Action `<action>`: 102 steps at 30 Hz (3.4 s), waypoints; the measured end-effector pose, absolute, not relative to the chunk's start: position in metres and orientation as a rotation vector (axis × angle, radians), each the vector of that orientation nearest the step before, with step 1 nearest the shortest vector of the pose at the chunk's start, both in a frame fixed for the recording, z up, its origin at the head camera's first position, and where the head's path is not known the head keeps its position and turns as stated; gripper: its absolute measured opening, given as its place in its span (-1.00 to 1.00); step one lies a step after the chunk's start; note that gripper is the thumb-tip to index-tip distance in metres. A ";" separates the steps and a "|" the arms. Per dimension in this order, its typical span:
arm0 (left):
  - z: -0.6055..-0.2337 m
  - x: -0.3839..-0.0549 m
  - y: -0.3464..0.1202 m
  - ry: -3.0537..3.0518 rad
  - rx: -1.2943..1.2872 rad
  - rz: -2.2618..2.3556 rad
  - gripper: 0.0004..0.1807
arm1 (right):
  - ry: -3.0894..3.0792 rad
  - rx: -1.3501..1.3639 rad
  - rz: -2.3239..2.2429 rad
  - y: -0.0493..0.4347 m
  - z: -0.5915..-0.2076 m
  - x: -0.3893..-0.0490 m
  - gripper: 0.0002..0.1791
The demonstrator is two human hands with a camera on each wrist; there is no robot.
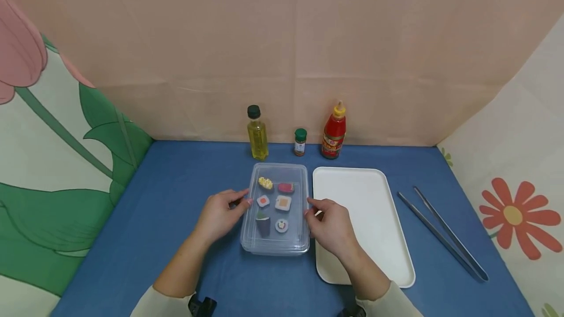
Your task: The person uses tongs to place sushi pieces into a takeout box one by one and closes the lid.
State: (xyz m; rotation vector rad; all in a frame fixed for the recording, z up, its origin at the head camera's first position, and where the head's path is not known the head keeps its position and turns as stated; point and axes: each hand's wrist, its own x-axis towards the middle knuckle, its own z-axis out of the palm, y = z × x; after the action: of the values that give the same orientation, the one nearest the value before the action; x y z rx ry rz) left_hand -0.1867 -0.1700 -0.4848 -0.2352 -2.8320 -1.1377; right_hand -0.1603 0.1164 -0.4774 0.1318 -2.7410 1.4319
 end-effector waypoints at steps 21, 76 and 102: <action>-0.472 -0.176 -0.183 -3.201 -0.316 -1.557 -0.14 | -2.983 0.288 1.539 0.129 -0.475 -0.152 -0.20; -0.481 -0.232 -0.176 -3.192 -0.495 -1.285 0.03 | -3.092 0.454 1.220 0.121 -0.481 -0.230 -0.03; -0.490 -0.246 -0.169 -3.247 -0.365 -1.282 0.19 | -3.165 0.337 1.260 0.128 -0.479 -0.244 0.09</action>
State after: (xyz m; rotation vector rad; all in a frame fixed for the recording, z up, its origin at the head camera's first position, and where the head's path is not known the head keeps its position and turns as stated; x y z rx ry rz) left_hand -0.2459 -0.1686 -0.4897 -0.3652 -3.2472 -1.2821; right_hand -0.2441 0.1277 -0.4787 0.3368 -3.1648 1.2600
